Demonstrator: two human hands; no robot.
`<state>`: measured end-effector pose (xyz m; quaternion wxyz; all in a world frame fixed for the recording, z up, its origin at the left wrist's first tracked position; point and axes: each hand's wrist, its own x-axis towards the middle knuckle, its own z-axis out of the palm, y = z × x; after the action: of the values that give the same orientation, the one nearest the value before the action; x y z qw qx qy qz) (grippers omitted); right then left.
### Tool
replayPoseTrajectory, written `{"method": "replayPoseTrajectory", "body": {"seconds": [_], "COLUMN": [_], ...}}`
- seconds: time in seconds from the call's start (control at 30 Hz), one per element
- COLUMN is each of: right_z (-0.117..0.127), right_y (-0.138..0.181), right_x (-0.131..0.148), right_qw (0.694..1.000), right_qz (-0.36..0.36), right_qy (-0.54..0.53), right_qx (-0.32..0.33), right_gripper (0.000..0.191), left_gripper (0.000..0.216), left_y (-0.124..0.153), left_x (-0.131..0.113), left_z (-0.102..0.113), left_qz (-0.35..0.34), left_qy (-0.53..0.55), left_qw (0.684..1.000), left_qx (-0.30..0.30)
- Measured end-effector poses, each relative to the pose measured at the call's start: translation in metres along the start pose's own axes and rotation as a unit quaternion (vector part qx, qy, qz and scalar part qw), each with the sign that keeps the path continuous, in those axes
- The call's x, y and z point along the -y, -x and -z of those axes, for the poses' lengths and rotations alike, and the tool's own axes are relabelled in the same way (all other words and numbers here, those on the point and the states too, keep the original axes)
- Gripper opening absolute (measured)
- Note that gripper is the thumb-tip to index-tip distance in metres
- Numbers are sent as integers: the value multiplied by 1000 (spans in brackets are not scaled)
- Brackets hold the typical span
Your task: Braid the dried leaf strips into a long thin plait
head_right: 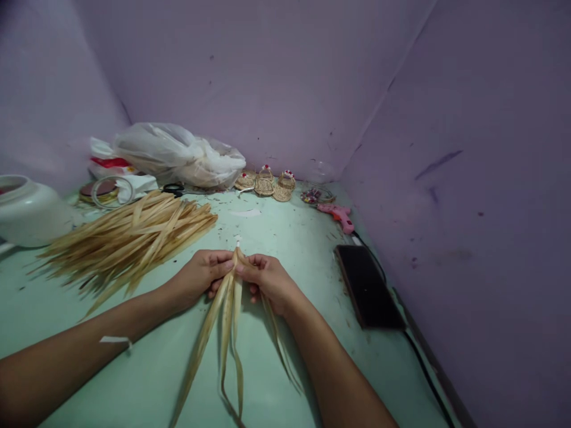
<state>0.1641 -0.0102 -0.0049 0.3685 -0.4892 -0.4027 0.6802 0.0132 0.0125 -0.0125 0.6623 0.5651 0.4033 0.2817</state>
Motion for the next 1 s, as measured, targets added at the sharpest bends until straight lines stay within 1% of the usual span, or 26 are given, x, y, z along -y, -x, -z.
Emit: {"method": "replayPoseTrajectory", "body": {"seconds": [0.13,0.27,0.33,0.43,0.53,0.73,0.87,0.93,1.0], "right_z": [0,1,2,3,3,4,3,3,4], "right_y": [1,-1,-2,-2,-2,0,1,1,1], "right_x": [1,0,-1,0,2,2,2,2,3], "right_qw": [998,997,997,997,998,998,998,997,997], "right_qz": [-14,-19,-18,-19,-23,-16,-5,-6,-7], "right_qy": [49,47,40,35,41,56,61,64,65], "right_qx": [-25,-56,-59,-60,-51,-4,27,33,35], "right_gripper": [31,31,29,26,26,24,22,22,21], "left_gripper": [34,41,46,53,51,43,42,41,40], "left_y": [1,4,5,6,4,3,4,4,3], "left_x": [0,-3,-6,-9,-8,-13,-18,-18,-17], "left_z": [1,1,0,0,2,0,-4,-3,-2], "left_qz": [-5,-10,-11,4,19,13,55,63,56], "left_qy": [-3,12,10,-3,9,61,65,71,91], "left_qw": [1000,999,999,999,999,998,996,995,994], "left_qx": [12,28,37,35,28,15,-3,0,9]}}
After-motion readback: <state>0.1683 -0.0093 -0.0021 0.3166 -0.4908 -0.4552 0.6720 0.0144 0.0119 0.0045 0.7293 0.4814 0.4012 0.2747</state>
